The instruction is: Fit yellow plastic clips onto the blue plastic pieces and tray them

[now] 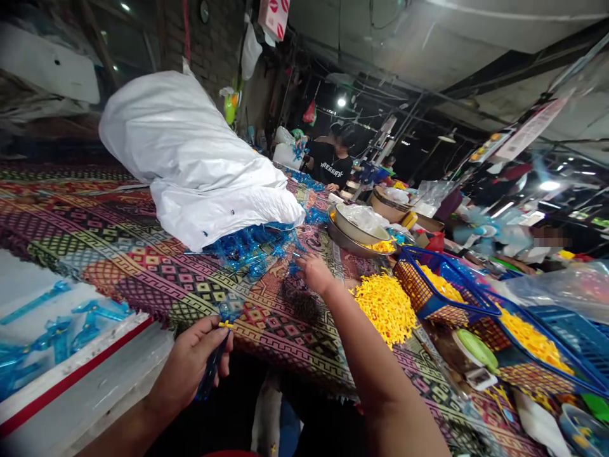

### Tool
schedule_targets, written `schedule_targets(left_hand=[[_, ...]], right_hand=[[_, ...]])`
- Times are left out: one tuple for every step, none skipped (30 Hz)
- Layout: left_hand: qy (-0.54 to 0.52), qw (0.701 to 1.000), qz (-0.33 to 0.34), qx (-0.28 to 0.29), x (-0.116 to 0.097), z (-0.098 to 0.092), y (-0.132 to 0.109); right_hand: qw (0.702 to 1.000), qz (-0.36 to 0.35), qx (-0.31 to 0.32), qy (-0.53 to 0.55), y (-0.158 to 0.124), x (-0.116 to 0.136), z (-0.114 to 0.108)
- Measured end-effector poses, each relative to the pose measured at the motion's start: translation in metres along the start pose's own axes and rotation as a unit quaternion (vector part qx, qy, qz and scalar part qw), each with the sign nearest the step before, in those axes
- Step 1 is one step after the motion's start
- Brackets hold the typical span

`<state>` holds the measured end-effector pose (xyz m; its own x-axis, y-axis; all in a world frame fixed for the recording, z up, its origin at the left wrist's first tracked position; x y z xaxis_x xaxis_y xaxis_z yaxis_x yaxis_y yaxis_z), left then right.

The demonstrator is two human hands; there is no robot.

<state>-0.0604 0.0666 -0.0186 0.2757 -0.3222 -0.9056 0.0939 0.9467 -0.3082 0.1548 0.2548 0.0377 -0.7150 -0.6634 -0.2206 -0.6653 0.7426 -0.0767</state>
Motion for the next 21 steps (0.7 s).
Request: schedule_targets(left_hand=[[-0.002,1.000,-0.001,0.004,-0.001,0.001,0.001],[-0.003,1.000,-0.001,0.007,-0.001,0.002,0.001],[-0.004,1.000,-0.002,0.008,-0.002,0.003,0.002],[-0.004,1.000,-0.001,0.010,-0.002,0.004,0.002],[-0.005,1.000,-0.001,0.011,-0.002,0.004,0.002],[-0.006,1.000,0.000,0.012,-0.002,0.004,0.002],[-0.009,1.000,0.001,0.014,-0.002,0.004,0.002],[-0.012,1.000,0.002,0.015,-0.002,0.004,0.001],[-0.014,1.000,0.003,0.015,-0.002,0.003,0.001],[-0.015,1.000,0.003,0.016,-0.002,0.003,0.000],[-0.015,1.000,0.003,0.016,-0.003,0.002,0.000],[-0.012,1.000,0.004,0.016,-0.003,0.002,0.000],[-0.008,1.000,0.004,0.017,-0.005,0.001,0.000],[-0.005,1.000,0.005,0.014,-0.006,-0.001,0.001],[-0.006,1.000,0.008,0.007,-0.009,-0.003,0.002],[-0.009,1.000,0.011,-0.004,-0.012,-0.006,0.003],[-0.014,1.000,0.014,-0.017,-0.015,-0.010,0.005],[-0.021,0.999,0.018,-0.032,-0.019,-0.014,0.007],[-0.031,0.998,0.023,-0.048,-0.023,-0.019,0.010],[-0.040,0.997,0.029,-0.063,-0.028,-0.023,0.012],[-0.049,0.995,0.036,-0.076,-0.032,-0.028,0.015]], right_hand=[[1.000,0.002,-0.010,0.002,-0.003,0.004,-0.001],[1.000,0.004,-0.021,0.003,-0.005,0.008,-0.002],[0.999,0.005,-0.032,0.005,-0.008,0.012,-0.003],[0.999,0.004,-0.041,0.008,-0.010,0.016,-0.004],[0.999,0.002,-0.049,0.011,-0.011,0.020,-0.005],[0.998,-0.001,-0.055,0.014,-0.012,0.023,-0.006],[0.998,-0.005,-0.063,0.018,-0.012,0.026,-0.007],[0.997,-0.009,-0.072,0.022,-0.012,0.028,-0.008],[0.996,-0.013,-0.082,0.026,-0.011,0.030,-0.008],[0.995,-0.017,-0.092,0.030,-0.010,0.031,-0.009],[0.994,-0.019,-0.101,0.034,-0.009,0.033,-0.010],[0.993,-0.023,-0.110,0.036,-0.009,0.035,-0.012],[0.992,-0.029,-0.116,0.036,-0.008,0.037,-0.013],[0.992,-0.040,-0.119,0.032,-0.008,0.041,-0.015],[0.991,-0.055,-0.122,0.025,-0.008,0.046,-0.018],[0.989,-0.073,-0.125,0.019,-0.009,0.052,-0.021],[0.987,-0.093,-0.127,0.015,-0.010,0.059,-0.024],[0.985,-0.112,-0.128,0.017,-0.012,0.066,-0.027],[0.983,-0.126,-0.131,0.026,-0.013,0.073,-0.030],[0.981,-0.134,-0.137,0.045,-0.014,0.080,-0.032],[0.977,-0.135,-0.148,0.076,-0.015,0.086,-0.033]])
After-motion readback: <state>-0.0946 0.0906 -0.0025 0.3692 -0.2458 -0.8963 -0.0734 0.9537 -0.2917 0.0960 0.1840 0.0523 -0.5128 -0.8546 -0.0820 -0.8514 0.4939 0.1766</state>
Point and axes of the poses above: each hand's wrist, its own y-axis towards the middle knuckle, its own z-axis out of the palm, x = y × z, the point moved 4 cm from there along y, towards the middle knuckle, and after that the axes turned 7 degrees about -z, right-handed, at the moved point
